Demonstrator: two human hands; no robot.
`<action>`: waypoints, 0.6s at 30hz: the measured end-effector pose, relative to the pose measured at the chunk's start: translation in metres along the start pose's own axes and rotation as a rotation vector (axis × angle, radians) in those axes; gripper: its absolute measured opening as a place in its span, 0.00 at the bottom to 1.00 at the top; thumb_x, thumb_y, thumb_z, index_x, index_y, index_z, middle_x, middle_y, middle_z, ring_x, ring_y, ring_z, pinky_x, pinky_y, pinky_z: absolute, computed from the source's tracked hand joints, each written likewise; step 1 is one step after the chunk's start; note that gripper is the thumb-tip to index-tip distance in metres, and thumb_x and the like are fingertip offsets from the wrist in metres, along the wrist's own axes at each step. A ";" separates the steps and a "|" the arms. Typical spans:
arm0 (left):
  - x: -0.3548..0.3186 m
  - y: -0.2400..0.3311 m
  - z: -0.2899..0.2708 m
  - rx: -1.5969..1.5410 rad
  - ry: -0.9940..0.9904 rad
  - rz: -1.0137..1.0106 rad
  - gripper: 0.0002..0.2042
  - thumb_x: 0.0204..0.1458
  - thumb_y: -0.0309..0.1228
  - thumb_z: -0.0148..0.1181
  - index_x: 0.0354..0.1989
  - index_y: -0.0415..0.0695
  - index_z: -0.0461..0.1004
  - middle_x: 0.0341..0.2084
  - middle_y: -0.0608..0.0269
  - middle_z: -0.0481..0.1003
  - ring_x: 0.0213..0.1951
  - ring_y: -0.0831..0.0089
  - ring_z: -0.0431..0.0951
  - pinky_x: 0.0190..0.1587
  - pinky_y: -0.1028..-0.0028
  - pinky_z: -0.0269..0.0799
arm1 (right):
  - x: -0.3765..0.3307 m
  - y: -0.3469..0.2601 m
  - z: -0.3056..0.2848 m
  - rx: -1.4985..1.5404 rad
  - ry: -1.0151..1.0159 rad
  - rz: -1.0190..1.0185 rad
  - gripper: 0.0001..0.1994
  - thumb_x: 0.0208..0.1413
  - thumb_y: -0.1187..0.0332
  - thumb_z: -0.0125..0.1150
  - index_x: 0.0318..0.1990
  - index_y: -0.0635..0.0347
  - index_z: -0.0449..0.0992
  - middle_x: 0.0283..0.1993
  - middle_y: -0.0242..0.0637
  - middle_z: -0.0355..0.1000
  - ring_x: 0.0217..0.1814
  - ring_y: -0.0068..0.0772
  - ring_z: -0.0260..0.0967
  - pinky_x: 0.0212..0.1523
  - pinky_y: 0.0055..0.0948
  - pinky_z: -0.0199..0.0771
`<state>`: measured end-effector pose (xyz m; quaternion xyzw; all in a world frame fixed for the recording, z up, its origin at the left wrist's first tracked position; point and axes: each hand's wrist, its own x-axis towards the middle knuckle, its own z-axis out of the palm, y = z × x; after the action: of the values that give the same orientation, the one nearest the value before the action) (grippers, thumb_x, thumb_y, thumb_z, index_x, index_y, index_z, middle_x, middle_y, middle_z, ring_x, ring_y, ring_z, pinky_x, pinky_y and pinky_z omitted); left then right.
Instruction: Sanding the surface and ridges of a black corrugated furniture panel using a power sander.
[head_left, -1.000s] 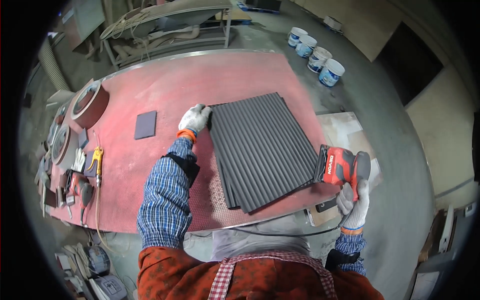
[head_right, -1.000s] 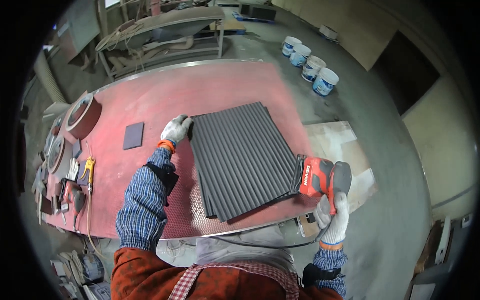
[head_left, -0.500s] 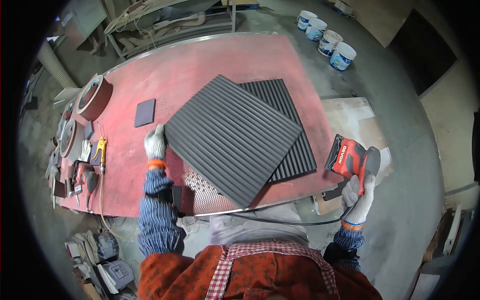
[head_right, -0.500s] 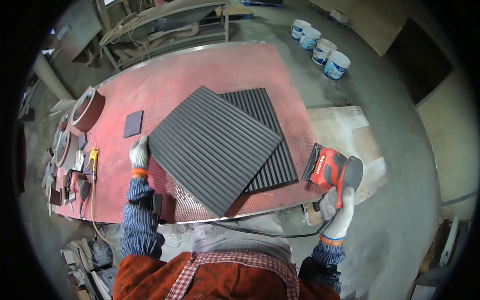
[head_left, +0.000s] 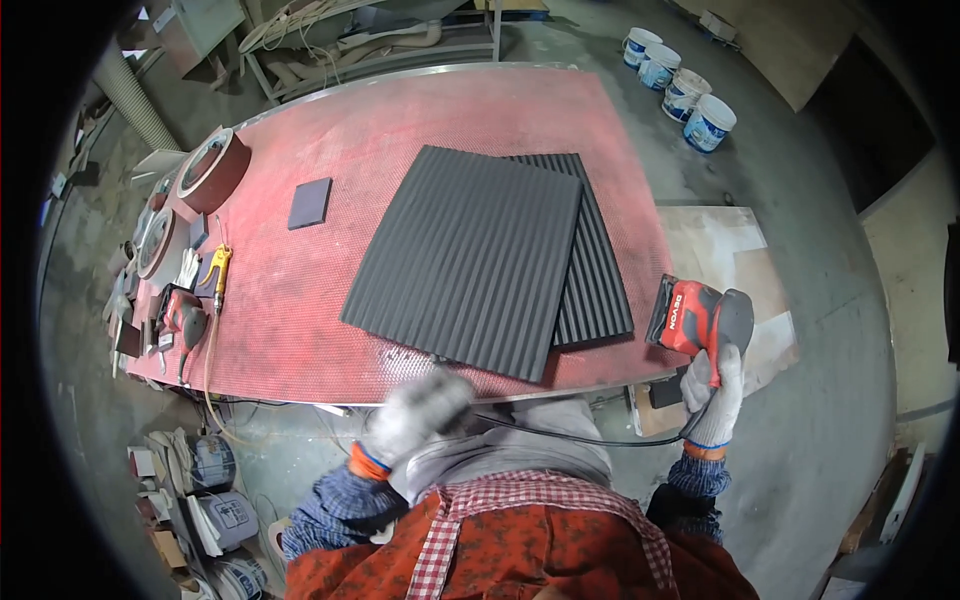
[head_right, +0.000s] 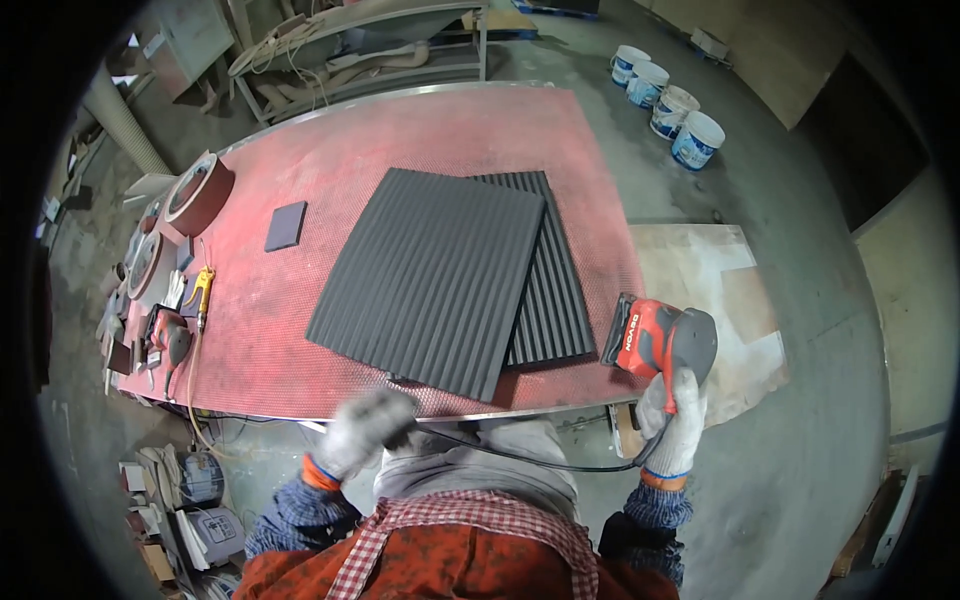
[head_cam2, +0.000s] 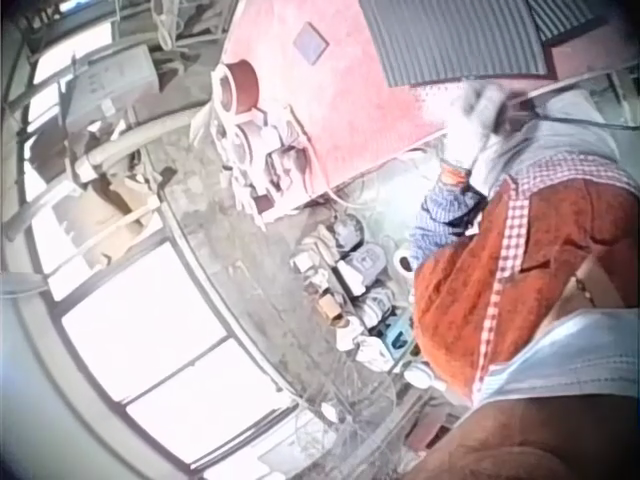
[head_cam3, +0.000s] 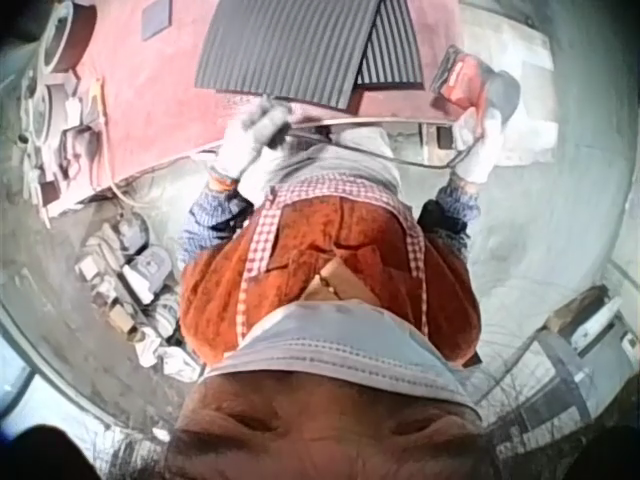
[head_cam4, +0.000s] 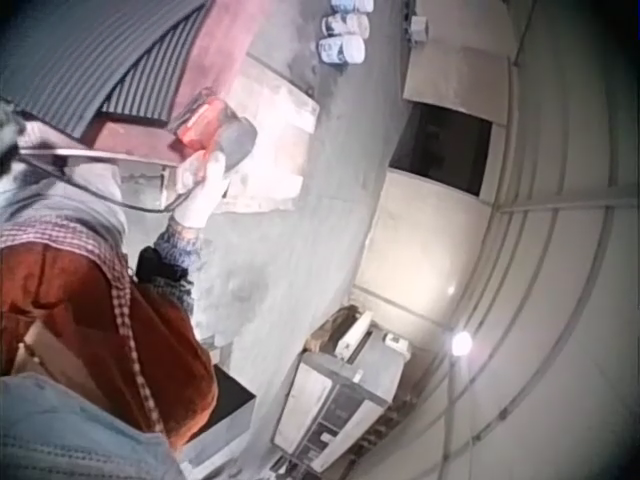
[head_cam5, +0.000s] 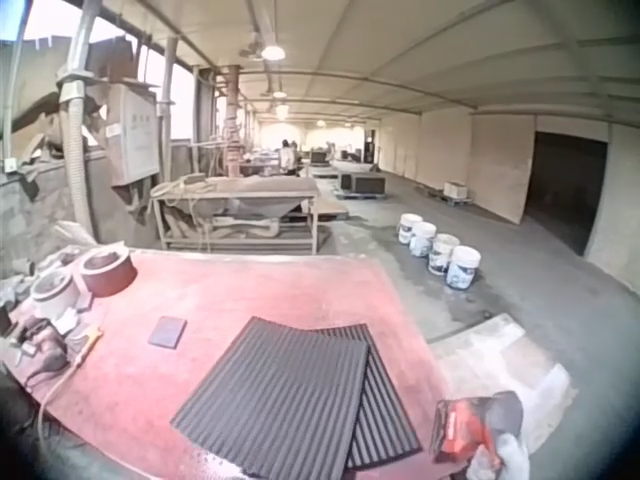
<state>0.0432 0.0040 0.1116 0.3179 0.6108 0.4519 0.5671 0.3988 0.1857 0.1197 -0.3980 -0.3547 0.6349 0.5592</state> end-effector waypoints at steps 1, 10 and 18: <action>0.007 0.006 -0.014 0.227 0.250 0.292 0.16 0.66 0.38 0.62 0.54 0.38 0.78 0.38 0.60 0.82 0.39 0.69 0.83 0.46 0.70 0.78 | -0.002 -0.004 0.002 -0.040 0.052 0.004 0.16 0.70 0.54 0.58 0.35 0.51 0.65 0.20 0.21 0.56 0.13 0.14 0.46 0.13 0.20 0.44; 0.127 0.001 -0.139 0.768 0.612 0.185 0.34 0.64 0.57 0.55 0.67 0.39 0.71 0.54 0.39 0.80 0.58 0.46 0.79 0.60 0.56 0.73 | -0.002 -0.025 0.005 -0.211 0.001 0.030 0.12 0.67 0.63 0.60 0.51 0.58 0.69 0.21 0.25 0.62 0.13 0.17 0.54 0.13 0.20 0.50; 0.095 -0.024 -0.049 0.744 0.680 0.212 0.30 0.66 0.54 0.52 0.65 0.41 0.73 0.51 0.38 0.81 0.52 0.42 0.82 0.55 0.54 0.76 | -0.005 -0.030 0.016 -0.338 0.023 0.070 0.26 0.59 0.74 0.66 0.65 0.65 0.68 0.35 0.34 0.74 0.21 0.20 0.66 0.18 0.22 0.64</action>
<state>-0.0164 0.0704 0.0484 0.3933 0.8446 0.3368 0.1360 0.3973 0.1840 0.1541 -0.5057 -0.4358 0.5808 0.4659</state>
